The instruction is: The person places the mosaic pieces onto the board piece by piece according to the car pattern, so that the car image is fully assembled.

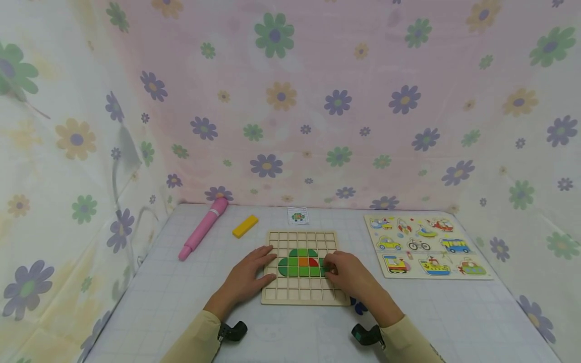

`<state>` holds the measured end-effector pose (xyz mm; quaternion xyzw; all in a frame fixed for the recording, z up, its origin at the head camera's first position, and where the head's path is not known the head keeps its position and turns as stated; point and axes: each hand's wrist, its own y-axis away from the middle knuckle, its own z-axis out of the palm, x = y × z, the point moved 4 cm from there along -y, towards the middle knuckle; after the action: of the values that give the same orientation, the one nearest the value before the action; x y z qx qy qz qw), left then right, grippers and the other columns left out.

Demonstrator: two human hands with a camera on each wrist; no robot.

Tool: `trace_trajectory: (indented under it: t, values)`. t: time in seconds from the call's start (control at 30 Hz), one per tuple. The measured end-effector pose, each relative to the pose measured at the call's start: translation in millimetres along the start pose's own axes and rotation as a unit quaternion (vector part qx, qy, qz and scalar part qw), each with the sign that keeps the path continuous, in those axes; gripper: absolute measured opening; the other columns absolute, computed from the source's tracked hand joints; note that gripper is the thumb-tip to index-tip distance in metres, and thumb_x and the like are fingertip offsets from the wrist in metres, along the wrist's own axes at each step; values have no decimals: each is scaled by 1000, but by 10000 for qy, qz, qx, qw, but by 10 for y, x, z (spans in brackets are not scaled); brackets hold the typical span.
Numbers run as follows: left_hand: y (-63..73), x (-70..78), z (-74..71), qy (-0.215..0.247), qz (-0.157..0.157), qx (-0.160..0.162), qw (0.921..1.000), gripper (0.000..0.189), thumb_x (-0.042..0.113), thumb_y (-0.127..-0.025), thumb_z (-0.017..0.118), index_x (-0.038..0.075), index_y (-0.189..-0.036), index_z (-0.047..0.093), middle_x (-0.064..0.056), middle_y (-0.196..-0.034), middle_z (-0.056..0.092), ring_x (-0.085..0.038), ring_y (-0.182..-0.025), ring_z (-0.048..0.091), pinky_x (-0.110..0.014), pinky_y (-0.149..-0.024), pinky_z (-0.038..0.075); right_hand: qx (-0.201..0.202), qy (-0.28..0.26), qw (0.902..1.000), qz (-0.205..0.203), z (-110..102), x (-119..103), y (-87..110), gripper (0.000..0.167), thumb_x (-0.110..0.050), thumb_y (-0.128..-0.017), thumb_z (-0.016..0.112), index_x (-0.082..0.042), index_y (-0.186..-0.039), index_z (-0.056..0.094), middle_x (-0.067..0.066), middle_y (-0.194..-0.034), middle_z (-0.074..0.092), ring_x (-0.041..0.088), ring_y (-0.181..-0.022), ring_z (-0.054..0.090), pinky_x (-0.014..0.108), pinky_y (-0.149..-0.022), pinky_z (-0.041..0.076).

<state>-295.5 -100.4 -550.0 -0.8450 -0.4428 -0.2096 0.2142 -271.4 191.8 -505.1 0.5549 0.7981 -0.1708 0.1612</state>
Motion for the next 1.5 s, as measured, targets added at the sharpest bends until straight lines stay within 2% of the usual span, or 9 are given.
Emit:
trace_trajectory:
  t: [0.57,0.77,1.03,1.17,1.5]
  values:
    - [4,-14,-7,-55,37,49,10000,57,37,-104,74,13,-155,62,-4,-170,45,-31,-159,35,-56,-124,35,47,-39,10000,-14,12,-5,-12,20,-6,-90,88,-19,-98,76,-12,-86,60,10,-77,53,31,-71,53]
    - [2,-21,4,-49,9,23,10000,58,38,-104,74,14,-155,61,-3,-170,44,-30,-159,35,-55,-125,34,26,-53,10000,70,-17,11,-8,19,-8,-91,88,-20,-99,76,-12,-90,63,9,-79,55,32,-74,55]
    - [6,-6,-11,-82,5,38,10000,58,38,-105,73,14,-156,61,-3,-170,44,-30,-159,35,-55,-125,34,-50,-224,9994,275,-130,59,3,17,-9,-93,87,-17,-107,79,-11,-94,68,10,-81,57,34,-74,55]
    - [9,0,-36,-58,40,85,9999,58,37,-104,74,12,-155,61,-4,-170,44,-31,-159,35,-56,-125,34,6,-199,9996,220,-216,80,20,19,-12,-94,86,-14,-112,80,-9,-100,71,11,-85,61,33,-76,57]
    - [12,4,-2,-10,-29,30,10000,58,38,-104,73,14,-155,61,-3,-170,43,-30,-159,34,-55,-125,34,70,-7,9999,118,-448,171,242,22,-11,-94,86,-11,-115,79,-6,-102,71,14,-87,61,30,-70,54]
